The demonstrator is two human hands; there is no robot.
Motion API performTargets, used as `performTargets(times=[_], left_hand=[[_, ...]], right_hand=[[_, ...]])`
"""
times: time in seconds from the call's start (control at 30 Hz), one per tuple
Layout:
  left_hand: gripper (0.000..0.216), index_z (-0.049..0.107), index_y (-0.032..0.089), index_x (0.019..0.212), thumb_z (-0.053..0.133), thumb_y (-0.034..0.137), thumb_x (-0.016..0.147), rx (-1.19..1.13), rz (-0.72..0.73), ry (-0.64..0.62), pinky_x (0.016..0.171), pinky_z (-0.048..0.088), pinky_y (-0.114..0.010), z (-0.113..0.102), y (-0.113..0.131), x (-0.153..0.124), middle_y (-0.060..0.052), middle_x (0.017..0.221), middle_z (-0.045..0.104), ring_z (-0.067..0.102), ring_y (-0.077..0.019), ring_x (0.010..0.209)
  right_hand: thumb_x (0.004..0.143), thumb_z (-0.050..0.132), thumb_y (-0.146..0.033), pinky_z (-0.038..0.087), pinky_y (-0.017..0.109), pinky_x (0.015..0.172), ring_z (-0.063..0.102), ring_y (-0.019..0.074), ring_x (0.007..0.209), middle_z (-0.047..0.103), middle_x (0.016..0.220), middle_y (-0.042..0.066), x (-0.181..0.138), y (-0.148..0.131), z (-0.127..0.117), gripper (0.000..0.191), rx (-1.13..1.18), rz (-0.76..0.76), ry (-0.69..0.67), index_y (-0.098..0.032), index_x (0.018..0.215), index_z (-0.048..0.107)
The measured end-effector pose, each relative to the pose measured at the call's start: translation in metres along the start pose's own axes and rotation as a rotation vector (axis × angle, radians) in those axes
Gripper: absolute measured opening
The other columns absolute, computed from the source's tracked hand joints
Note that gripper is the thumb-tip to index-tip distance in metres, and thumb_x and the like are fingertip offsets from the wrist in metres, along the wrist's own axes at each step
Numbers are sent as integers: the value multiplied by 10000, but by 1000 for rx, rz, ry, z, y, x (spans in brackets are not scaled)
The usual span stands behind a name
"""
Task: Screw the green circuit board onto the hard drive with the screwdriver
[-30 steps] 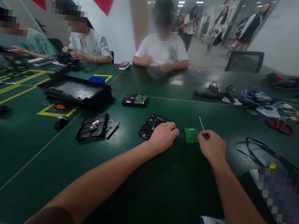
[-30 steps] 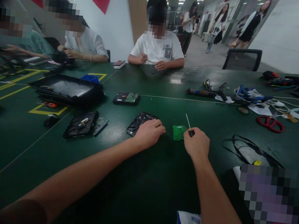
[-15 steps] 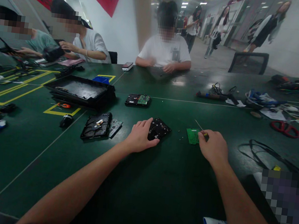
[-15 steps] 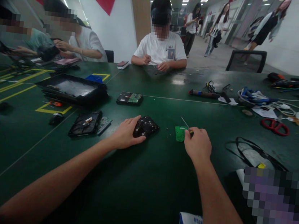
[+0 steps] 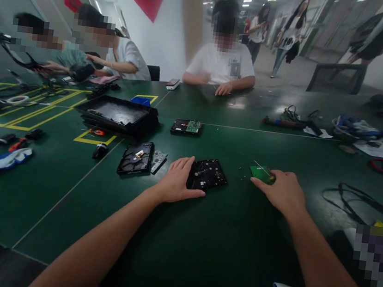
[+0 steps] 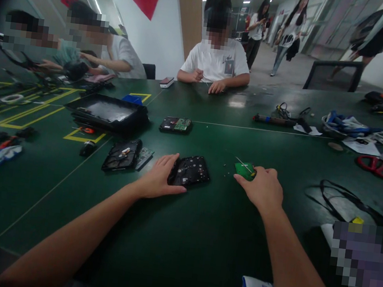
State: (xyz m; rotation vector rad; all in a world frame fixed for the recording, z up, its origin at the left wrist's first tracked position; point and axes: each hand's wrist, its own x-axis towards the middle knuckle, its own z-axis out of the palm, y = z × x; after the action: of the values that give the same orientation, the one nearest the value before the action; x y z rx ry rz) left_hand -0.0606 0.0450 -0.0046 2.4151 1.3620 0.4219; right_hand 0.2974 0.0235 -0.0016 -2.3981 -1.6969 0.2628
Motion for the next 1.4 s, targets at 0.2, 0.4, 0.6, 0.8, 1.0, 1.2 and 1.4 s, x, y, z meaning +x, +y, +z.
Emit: performTargets(times=[0.2,0.4,0.6,0.8,1.0,1.2,1.4], left_hand=[[981,373,217,1517,824,615,741,-19,1,122,1162,425,-577,-5,3,7,-158,1476,513,490,-378,1373],[934,273,217,1589,802,335,828,264,163,356,1239,329,-601,-12,22,31,-185,1567,393,343,-414,1473],[763,172,224,1662,495,88,985,498,344,254,1250,303,-577,-8,46,51,-189,1640,358,323,-391,1531],[738,97,319,1684,364,80,1038,532,469,169,1210,358,-536,-6,56,52,-131,1677,358,362,-351,1535],[824,20,339,1685,413,62,1015,623,400,231,1159,397,-561,-8,42,39,-160,1664,370,383,-382,1517],[901,40,380,1678,483,50,966,608,328,232,1179,366,-587,-12,35,29,-141,1650,387,383,-396,1508],[935,80,383,1673,536,52,928,606,330,202,1196,346,-607,-13,35,26,-122,1649,369,349,-409,1508]], right_hand=[[820,563,-836,552,472,864,664,379,1101,566,1309,221,1,1,2,883,22,7,21,-149,1367,649],[813,633,-788,547,465,841,671,370,1061,609,1234,223,3,6,5,832,55,-4,40,-120,1307,683],[813,657,-757,547,447,817,675,349,1038,621,1228,213,3,8,5,803,88,-11,55,-122,1304,679],[810,681,-727,536,446,854,672,346,1044,647,1176,200,3,8,7,754,80,-27,83,-124,1262,694],[785,707,-729,533,438,842,663,344,1049,609,1184,194,3,12,8,787,108,-12,99,-139,1305,678],[780,745,-669,526,437,859,666,348,1068,594,1273,205,1,11,6,804,142,8,108,-146,1376,618],[838,718,-583,513,421,836,680,339,1061,697,1193,166,3,11,6,677,148,-22,105,-157,1353,610]])
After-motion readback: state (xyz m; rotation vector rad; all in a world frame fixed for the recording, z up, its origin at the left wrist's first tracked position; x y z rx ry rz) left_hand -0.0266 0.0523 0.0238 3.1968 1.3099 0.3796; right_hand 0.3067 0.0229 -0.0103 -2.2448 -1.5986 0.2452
